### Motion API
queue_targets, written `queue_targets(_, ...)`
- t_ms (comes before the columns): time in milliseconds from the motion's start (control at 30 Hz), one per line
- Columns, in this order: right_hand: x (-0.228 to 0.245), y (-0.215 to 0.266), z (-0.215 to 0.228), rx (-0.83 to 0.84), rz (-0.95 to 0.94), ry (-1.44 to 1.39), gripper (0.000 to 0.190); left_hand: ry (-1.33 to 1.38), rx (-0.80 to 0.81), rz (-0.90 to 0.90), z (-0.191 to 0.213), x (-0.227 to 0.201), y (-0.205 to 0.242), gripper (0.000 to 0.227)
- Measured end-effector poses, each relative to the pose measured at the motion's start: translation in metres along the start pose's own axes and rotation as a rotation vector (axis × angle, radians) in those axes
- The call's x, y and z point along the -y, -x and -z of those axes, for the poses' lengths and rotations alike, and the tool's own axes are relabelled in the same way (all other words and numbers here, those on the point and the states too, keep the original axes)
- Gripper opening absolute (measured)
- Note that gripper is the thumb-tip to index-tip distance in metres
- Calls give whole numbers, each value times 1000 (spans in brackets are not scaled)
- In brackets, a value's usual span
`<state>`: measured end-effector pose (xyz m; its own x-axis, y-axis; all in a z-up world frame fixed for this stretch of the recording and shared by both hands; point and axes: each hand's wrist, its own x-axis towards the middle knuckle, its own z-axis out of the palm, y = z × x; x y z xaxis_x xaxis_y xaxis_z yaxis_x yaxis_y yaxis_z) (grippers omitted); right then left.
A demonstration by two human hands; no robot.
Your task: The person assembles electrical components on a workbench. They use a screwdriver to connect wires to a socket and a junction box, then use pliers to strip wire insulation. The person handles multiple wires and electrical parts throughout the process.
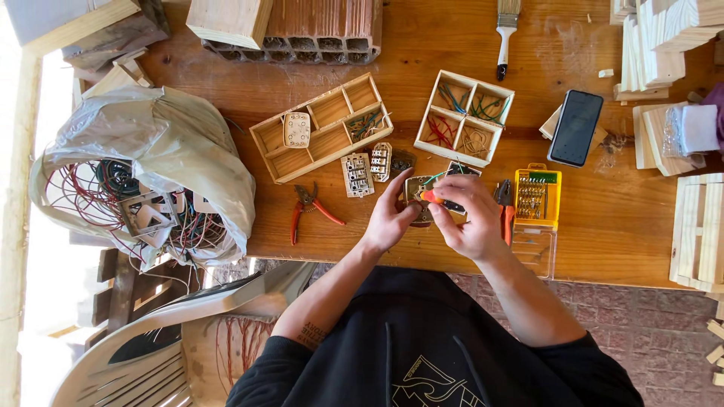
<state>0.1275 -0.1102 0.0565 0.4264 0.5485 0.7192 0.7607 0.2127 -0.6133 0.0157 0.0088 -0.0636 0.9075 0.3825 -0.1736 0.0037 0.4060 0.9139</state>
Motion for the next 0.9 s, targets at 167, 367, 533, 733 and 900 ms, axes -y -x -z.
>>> queue_targets(167, -6, -5, 10, 16, -31, -26, 14, 23, -18, -1, -12, -43, 7, 76)
queue_targets(367, -59, 46, 22, -66, -112, -110, 15, -25, -91, 9, 18, -48, 5, 76)
queue_targets(533, -105, 106, -12, 25, -195, 157, 18, 20, -173, -32, 46, -29, -2, 79)
queue_targets(733, -141, 176, -60, 398, -39, 505, 16, 56, -207, -19, 59, -2, -14, 77)
queue_targets(900, -152, 208, -75, 687, -199, 450, 12, 36, -176, 15, 54, 3, -23, 78)
